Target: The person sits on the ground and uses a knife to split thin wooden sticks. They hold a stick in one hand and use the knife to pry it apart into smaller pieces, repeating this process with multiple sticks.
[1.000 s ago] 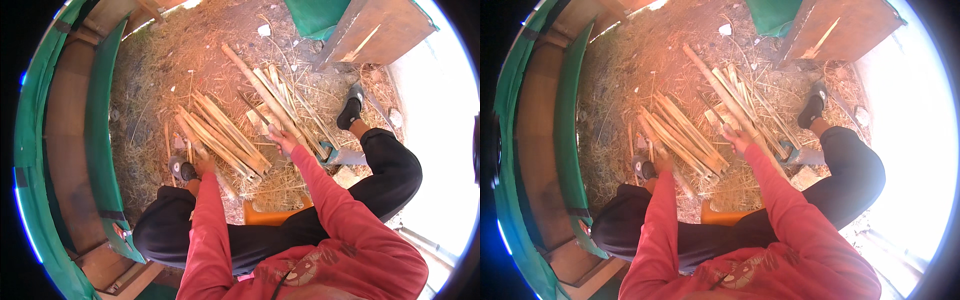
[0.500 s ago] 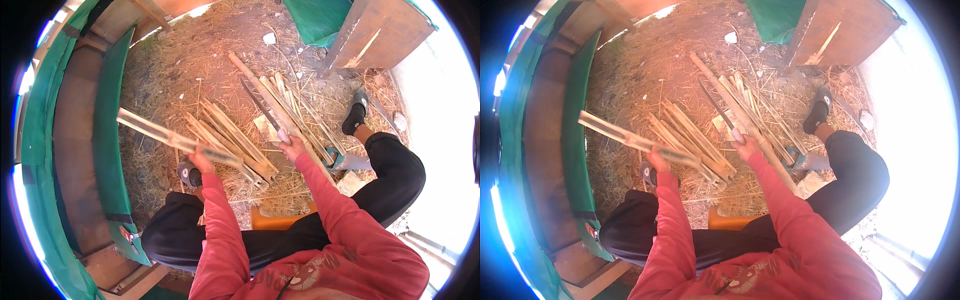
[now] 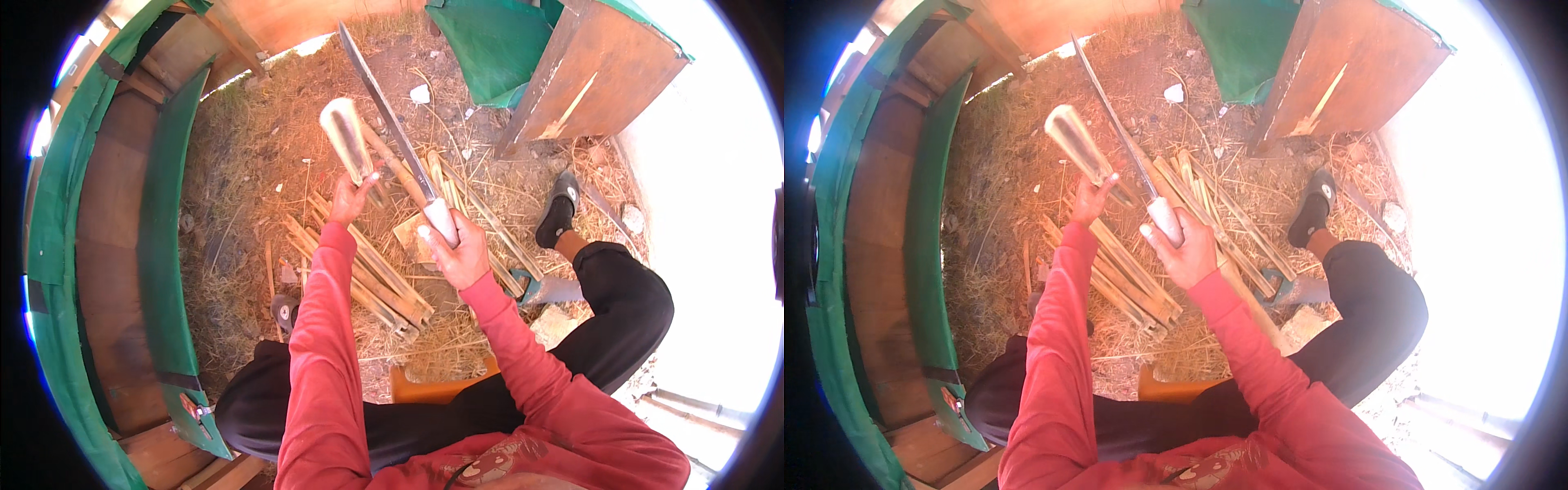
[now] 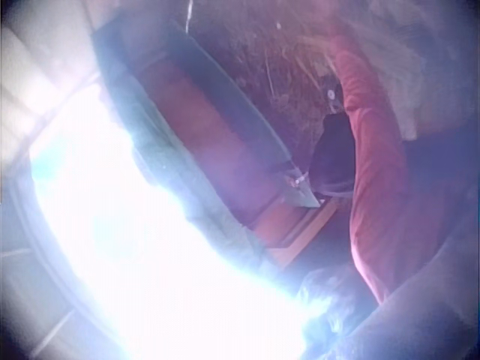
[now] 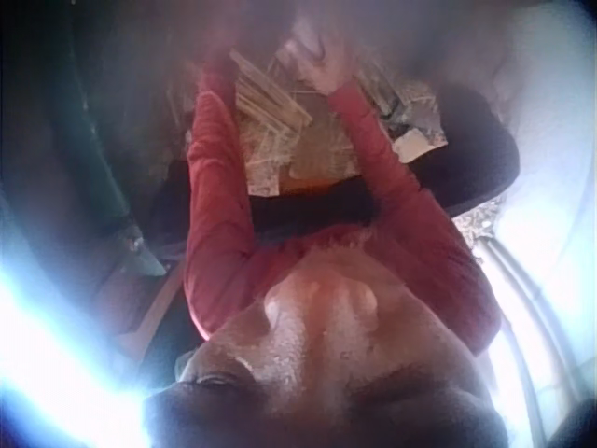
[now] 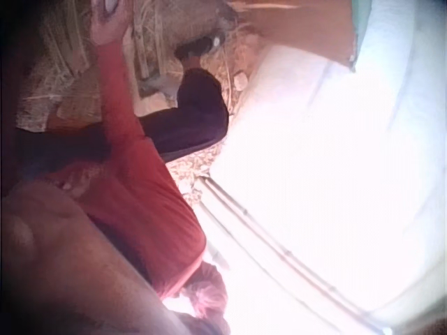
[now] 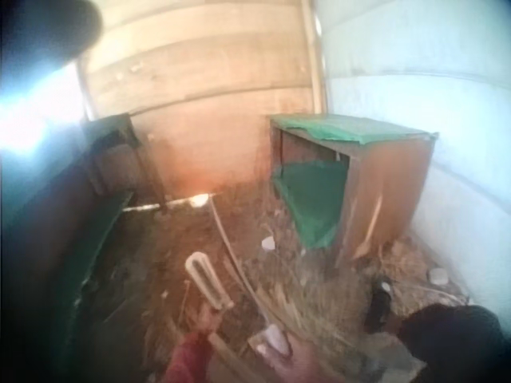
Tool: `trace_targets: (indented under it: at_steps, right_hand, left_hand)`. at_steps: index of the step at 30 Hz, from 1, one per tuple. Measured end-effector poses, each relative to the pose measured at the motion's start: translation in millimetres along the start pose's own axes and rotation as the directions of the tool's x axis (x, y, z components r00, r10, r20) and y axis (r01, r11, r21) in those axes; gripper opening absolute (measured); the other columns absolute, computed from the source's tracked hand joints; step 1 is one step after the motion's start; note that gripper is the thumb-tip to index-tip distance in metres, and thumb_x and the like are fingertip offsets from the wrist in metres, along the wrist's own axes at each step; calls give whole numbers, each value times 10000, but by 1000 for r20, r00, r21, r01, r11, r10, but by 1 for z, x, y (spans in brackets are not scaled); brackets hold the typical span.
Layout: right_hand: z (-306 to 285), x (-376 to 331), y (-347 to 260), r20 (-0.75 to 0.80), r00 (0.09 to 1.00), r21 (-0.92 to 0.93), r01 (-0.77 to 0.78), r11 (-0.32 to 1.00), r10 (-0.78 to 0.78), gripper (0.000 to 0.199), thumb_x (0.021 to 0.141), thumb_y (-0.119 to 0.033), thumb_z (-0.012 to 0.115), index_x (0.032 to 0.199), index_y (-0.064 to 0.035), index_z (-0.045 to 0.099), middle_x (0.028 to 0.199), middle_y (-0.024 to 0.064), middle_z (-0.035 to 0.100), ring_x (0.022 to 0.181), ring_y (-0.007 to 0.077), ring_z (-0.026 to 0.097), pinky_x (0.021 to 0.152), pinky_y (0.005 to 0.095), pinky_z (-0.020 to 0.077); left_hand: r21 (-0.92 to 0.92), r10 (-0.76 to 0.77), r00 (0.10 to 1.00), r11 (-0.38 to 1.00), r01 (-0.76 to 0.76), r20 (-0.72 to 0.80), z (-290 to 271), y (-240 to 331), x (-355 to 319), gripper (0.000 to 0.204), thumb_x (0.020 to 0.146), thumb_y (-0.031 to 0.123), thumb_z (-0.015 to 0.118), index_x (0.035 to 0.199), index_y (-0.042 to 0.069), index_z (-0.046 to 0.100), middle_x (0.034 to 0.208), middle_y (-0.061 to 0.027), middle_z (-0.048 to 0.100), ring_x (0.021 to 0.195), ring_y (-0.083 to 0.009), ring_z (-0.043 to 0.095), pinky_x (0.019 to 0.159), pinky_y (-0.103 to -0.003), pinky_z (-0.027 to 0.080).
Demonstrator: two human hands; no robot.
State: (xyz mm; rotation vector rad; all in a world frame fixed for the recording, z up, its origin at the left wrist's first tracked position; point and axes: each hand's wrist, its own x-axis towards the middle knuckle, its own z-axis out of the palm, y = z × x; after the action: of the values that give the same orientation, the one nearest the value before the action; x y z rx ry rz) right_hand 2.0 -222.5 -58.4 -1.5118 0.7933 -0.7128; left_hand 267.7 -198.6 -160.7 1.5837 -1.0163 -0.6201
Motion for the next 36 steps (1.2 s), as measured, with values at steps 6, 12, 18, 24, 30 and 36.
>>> trace_targets:
  at_steps: [6, 12, 18, 24, 30, 36]
  right_hand:
    - [4, -3, -20, 19, 991, -18, 133, 991, -133, 258, 821, -129, 748, 1011, -1, 628, 716, 96, 672, 577, 150, 641, 537, 292, 492]
    - [1, -18, -54, 9, 944, -214, 325, 921, -331, 284, 803, -114, 717, 1048, -17, 613, 750, 160, 665, 625, 292, 674, 562, 365, 508]
    - [30, -36, -47, 133, 969, -263, 238, 935, -210, 239, 781, -97, 662, 973, 1, 559, 709, 227, 625, 639, 398, 650, 571, 444, 498]
    - [15, -30, -61, 81, 958, -248, 286, 925, -274, 212, 844, -176, 697, 879, -10, 569, 662, 157, 618, 564, 293, 633, 521, 380, 462]
    - [21, -36, -66, 44, 953, -244, 301, 922, -300, 245, 906, -245, 675, 863, -23, 580, 582, 116, 565, 474, 254, 566, 485, 351, 421]
    - [20, -32, -54, 30, 951, -287, 304, 908, -308, 218, 888, -222, 697, 893, -24, 608, 596, 121, 576, 467, 262, 569, 467, 350, 415]
  left_hand:
    - [244, -151, 980, 953, 178, -126, -36, -75, 10, 455, 890, 319, 712, 1169, -23, 602, 1042, -156, 689, 951, -223, 633, 890, -381, 484]
    - [298, -43, 997, 953, 61, -67, -10, 0, 4, 368, 870, 256, 728, 1064, -47, 655, 980, -183, 701, 874, -244, 649, 847, -391, 501]
    - [397, -117, 966, 895, 204, -233, -23, -35, -11, 346, 871, 239, 717, 1061, -45, 657, 975, -206, 702, 894, -278, 668, 860, -415, 501]
    - [345, -92, 992, 931, 118, -91, -3, -5, -8, 352, 881, 214, 693, 1120, -33, 618, 1008, -219, 698, 951, -321, 672, 888, -425, 490]
    - [327, -82, 993, 939, 106, -87, 5, -7, -7, 330, 865, 195, 692, 1094, -33, 624, 992, -240, 687, 964, -367, 661, 885, -445, 484]
    - [419, -21, 993, 905, 67, -113, 10, -11, -2, 359, 869, 219, 687, 1109, -38, 617, 983, -256, 662, 930, -391, 619, 876, -468, 473]
